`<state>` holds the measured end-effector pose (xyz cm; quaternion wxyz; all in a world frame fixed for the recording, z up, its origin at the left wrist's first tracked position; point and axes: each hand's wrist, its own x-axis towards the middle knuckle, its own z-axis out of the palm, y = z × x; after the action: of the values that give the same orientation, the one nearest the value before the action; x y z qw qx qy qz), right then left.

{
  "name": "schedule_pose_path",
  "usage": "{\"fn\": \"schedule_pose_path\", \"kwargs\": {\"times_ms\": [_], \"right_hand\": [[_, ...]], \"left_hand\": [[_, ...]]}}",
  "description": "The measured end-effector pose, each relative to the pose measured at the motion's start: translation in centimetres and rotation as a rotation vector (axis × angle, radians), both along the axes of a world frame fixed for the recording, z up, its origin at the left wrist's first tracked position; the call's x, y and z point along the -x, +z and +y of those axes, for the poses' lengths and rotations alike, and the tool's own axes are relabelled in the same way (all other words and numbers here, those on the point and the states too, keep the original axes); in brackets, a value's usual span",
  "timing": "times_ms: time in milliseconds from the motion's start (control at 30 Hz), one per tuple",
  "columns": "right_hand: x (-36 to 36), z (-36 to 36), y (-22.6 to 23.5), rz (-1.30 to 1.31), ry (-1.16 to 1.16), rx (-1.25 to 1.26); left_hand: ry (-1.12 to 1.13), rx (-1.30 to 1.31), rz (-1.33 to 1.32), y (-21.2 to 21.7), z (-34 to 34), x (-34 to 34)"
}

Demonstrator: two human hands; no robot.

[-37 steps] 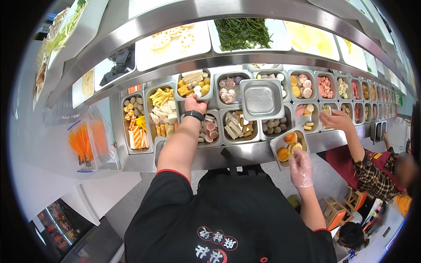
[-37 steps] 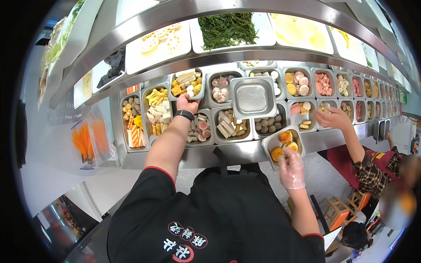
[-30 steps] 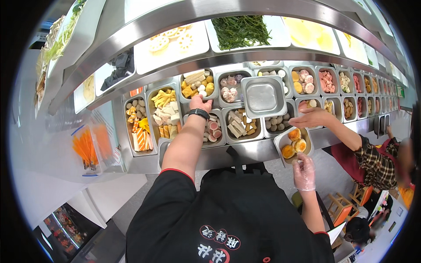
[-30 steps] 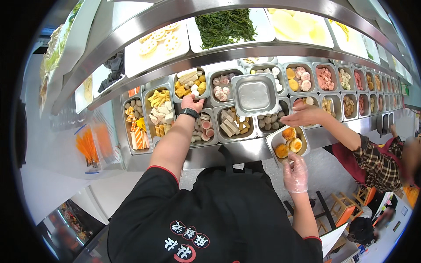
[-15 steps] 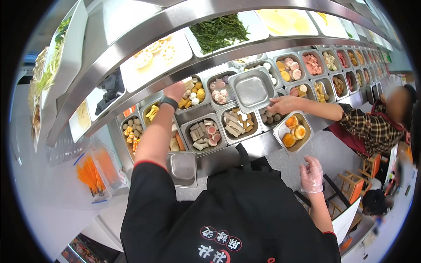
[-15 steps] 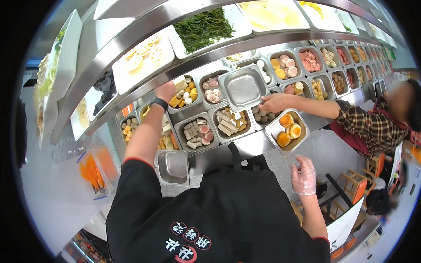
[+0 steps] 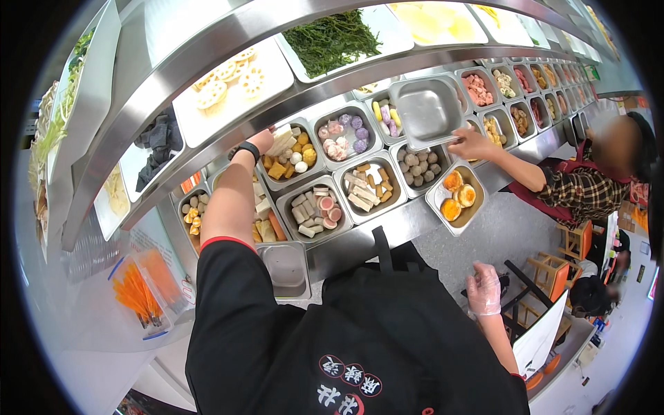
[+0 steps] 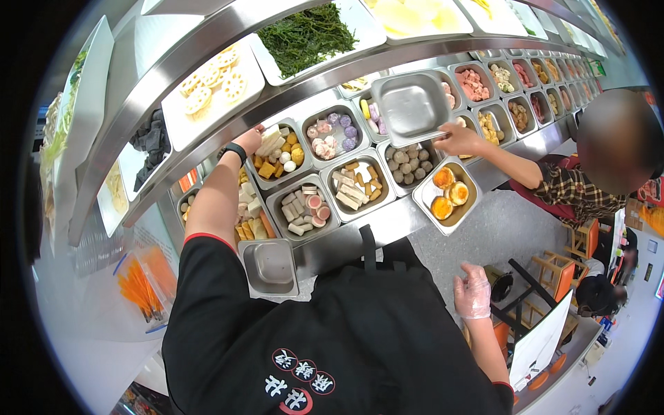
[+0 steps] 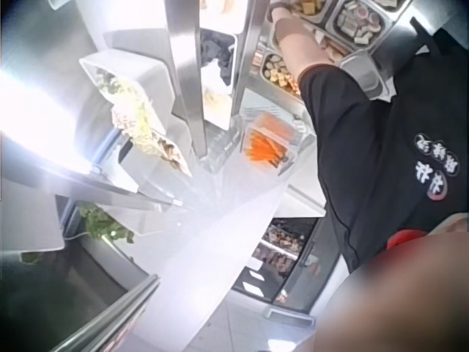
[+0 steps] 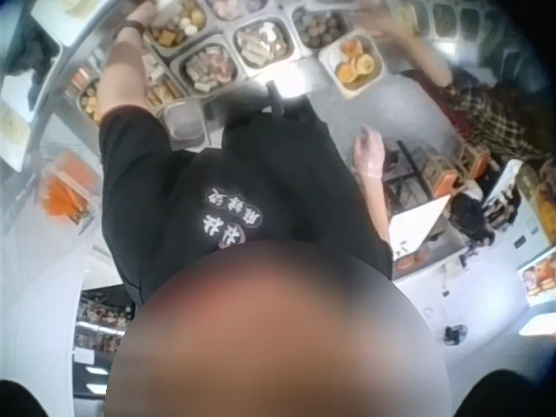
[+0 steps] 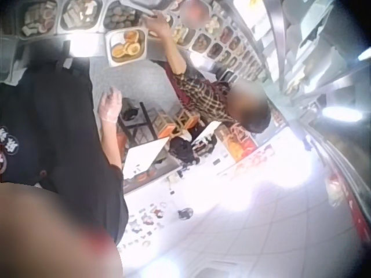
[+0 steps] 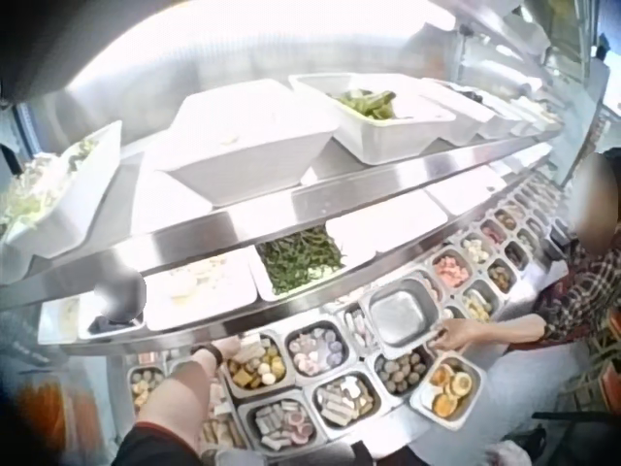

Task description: The person assembles food trays by selecting various items from a refrigerated display and placing them into metal trays. They handle items such as meatballs, tofu, and sliced eggs, arranging them neatly before handing the trays to a coworker.

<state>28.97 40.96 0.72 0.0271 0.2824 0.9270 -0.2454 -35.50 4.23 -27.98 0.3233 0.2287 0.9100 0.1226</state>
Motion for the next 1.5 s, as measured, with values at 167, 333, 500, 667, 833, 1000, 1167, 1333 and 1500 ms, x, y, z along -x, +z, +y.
{"fn": "schedule_pose_path", "kwargs": {"times_ms": [167,333,500,667,833,1000,1167,1333,1500], "right_hand": [[0.2,-0.6,0.3,-0.017,0.002,0.004],[0.2,-1.3,0.2,-0.005,0.027,-0.019],[-0.7,-1.8,0.2,-0.007,-0.003,-0.011],[-2.1,-2.3,0.1,-0.056,-0.058,-0.026],[-4.1,-2.5,-0.8,-0.040,-0.041,-0.048],[-7.1,-1.4,-3.3,-0.161,-0.181,-0.038],[-7.5,3.2,-7.8,-0.227,-0.453,0.102],[-2.8,8.5,-12.8,-0.239,-0.595,0.337],[3.2,11.6,-14.2,-0.250,-0.597,0.251]], "left_hand": [[-0.245,0.027,0.133,2.2,-0.4,-1.7],[0.115,-0.240,0.164,5.8,0.9,-5.1],[0.103,-0.228,0.151,5.4,1.1,-5.8],[0.110,-0.202,0.130,4.1,0.6,-5.5],[-0.021,0.008,0.105,5.5,1.8,-5.5],[0.003,-0.197,0.494,9.0,0.8,-7.8],[0.008,-0.548,0.595,13.1,-7.1,-13.4],[0.359,-0.188,0.308,16.4,-19.3,-24.6],[0.630,-0.075,-0.144,13.6,-24.1,-37.7]]}}
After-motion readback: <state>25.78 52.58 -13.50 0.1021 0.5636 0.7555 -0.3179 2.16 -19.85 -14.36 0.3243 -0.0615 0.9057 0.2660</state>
